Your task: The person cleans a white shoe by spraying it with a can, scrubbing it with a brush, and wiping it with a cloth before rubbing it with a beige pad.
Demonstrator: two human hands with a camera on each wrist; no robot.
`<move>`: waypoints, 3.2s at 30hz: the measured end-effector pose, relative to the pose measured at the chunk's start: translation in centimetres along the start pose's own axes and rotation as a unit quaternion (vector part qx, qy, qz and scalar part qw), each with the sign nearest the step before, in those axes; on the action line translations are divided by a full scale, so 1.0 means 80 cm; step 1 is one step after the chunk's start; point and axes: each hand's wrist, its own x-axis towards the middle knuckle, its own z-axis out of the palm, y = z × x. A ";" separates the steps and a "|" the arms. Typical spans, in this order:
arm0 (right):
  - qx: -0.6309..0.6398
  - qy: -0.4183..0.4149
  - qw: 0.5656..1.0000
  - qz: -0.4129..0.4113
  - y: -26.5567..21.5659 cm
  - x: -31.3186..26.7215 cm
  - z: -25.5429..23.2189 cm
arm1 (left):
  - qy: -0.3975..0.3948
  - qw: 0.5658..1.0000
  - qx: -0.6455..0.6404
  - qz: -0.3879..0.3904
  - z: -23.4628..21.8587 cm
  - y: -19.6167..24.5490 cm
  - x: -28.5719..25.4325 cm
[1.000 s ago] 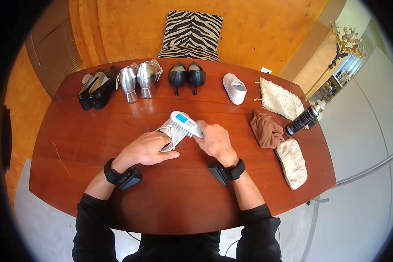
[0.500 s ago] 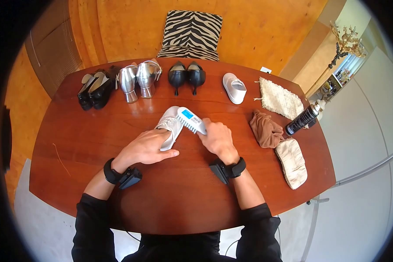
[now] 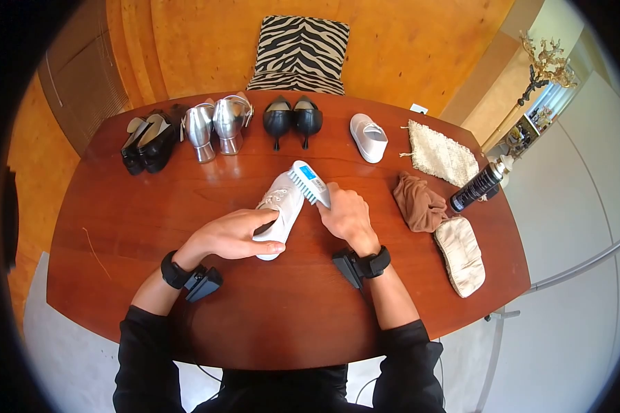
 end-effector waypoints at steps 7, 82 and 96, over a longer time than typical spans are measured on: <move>0.079 -0.020 0.993 -0.090 -0.019 -0.015 -0.010 | 0.009 1.000 -0.002 0.003 -0.008 0.002 -0.005; -0.174 0.245 0.941 0.157 0.183 -0.025 -0.048 | 0.021 0.994 0.108 -0.020 0.044 0.012 -0.007; 0.079 0.332 0.920 0.190 0.113 -0.030 -0.100 | 0.024 0.987 0.154 -0.032 0.046 0.011 -0.008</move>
